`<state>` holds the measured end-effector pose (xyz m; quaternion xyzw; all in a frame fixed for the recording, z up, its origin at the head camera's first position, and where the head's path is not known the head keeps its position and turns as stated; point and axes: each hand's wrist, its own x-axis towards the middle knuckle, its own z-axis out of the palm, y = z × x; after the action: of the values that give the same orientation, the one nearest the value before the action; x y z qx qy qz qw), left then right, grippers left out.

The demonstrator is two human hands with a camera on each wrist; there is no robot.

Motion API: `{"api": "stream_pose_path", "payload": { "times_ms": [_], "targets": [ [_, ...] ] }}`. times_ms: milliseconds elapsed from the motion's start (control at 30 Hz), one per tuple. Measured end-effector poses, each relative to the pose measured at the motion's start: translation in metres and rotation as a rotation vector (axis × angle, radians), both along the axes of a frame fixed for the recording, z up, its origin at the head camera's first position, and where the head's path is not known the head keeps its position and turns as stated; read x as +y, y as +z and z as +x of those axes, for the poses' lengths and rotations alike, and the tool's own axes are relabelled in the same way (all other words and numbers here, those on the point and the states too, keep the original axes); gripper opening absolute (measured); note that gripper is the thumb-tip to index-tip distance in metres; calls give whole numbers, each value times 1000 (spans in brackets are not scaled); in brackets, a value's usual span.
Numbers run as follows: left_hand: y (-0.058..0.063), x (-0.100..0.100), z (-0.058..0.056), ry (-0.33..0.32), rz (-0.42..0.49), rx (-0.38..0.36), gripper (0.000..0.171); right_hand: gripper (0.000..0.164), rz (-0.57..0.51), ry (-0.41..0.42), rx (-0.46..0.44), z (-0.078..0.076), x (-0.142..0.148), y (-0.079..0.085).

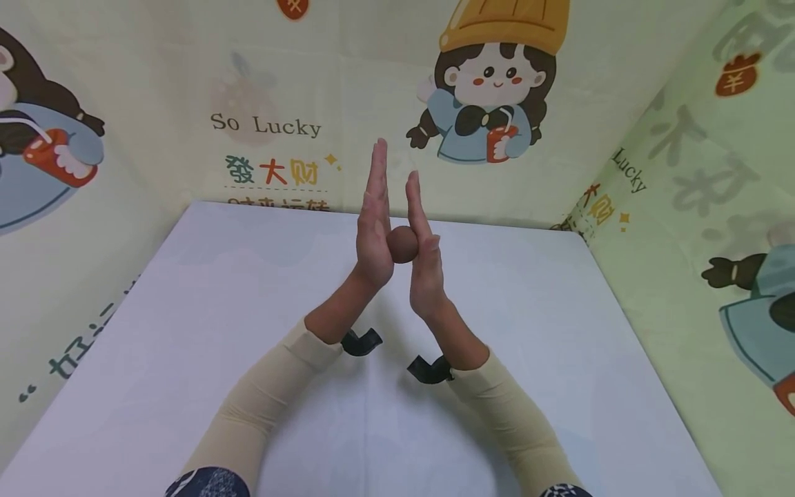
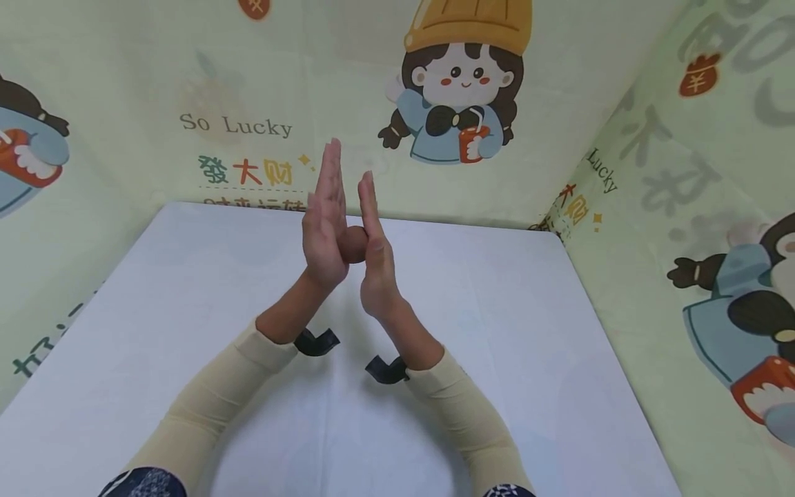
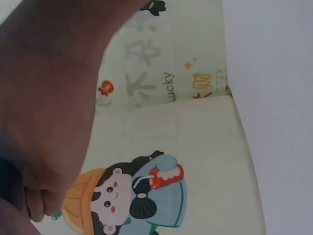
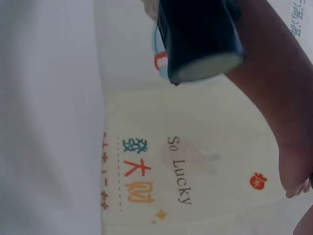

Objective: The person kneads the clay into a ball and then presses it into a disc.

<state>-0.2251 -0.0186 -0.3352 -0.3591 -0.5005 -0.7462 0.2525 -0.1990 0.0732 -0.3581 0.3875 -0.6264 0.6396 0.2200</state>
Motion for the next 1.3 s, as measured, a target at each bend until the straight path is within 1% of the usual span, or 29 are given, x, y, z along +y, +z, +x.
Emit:
{"api": "stream_pose_path", "payload": {
  "times_ms": [100, 333, 467, 600, 667, 833, 1033, 1167, 1300],
  "targets": [
    [-2, -2, -6, 10, -8, 10, 73, 90, 4, 2, 18, 3, -1, -1],
    [-12, -3, -15, -12, -55, 7, 69, 91, -6, 30, 55, 9, -2, 7],
    [-19, -1, -17, -8, -107, -3, 68, 93, -4, 25, 62, 11, 0, 13],
    [-26, 2, -19, -9, -159, 20, 69, 94, -13, 4, 76, 12, 2, 18],
    [-30, 5, -19, -22, -173, 36, 69, 93, -20, -3, 86, 12, 4, 21],
    [-39, 11, -15, -34, -203, 66, 65, 94, -27, -17, 114, 11, 8, 28],
    [-43, 17, -10, 5, -237, 101, 67, 96, -22, -52, 120, 5, 13, 35],
    [-43, 19, -5, 27, -247, 125, 73, 97, -27, -75, 114, 0, 16, 36],
    [-39, 20, 3, 21, -230, 145, 76, 98, -36, -84, 113, -5, 17, 36]
  ]
}}
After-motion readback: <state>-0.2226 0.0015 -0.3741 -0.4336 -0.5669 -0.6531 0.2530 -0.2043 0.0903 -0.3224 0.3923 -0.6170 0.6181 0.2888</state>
